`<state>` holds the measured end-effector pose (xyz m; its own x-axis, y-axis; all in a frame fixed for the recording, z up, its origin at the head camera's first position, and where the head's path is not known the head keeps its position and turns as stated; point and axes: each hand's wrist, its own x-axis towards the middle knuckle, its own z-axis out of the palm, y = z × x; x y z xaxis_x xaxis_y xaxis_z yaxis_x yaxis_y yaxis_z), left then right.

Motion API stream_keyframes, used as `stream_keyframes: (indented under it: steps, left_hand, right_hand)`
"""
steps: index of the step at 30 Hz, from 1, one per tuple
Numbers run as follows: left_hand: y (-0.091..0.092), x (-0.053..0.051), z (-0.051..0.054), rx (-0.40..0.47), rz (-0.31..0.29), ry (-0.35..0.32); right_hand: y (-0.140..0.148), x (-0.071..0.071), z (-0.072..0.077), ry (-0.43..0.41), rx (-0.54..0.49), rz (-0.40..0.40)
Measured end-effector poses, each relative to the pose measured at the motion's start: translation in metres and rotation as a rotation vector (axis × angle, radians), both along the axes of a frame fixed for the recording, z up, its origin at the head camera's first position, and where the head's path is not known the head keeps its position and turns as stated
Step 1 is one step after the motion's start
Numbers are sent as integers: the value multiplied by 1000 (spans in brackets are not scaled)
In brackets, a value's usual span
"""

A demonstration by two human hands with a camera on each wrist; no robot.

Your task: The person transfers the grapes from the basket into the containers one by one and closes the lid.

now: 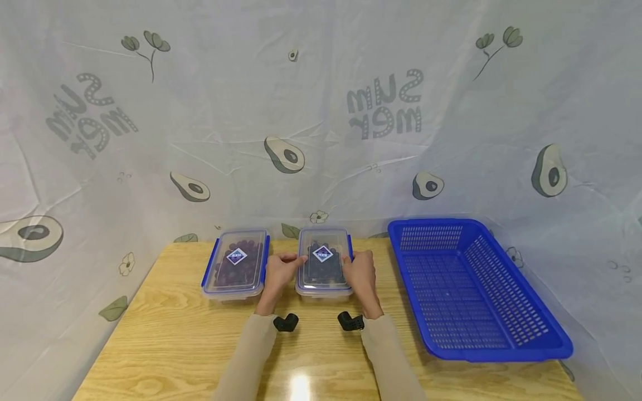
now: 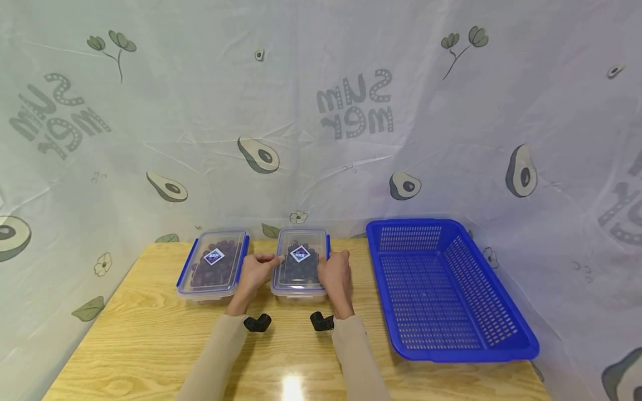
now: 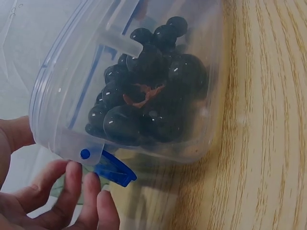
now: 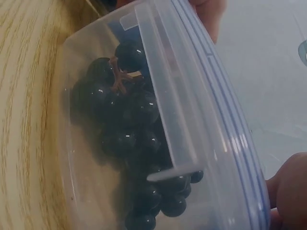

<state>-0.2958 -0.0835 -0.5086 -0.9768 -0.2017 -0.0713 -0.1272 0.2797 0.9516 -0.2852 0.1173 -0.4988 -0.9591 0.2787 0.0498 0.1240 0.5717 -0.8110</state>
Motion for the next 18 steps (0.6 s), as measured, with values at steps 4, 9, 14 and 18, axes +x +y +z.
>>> stream_keyframes:
  steps: [4, 9, 14, 18]
  left_hand:
    - [0, 1, -1, -3, -4, -11]
    - [-1, 2, -3, -55, -16, -37]
    - [-2, 1, -3, -5, -46, -76]
    - [-2, 2, -4, -9, -46, -84]
  right_hand:
    - [-1, 0, 0, -8, 21, -2]
    - [2, 2, 0, 5, -40, 17]
    - [6, 2, 1, 10, -32, 12]
    - [7, 3, 0, 5, -31, 10]
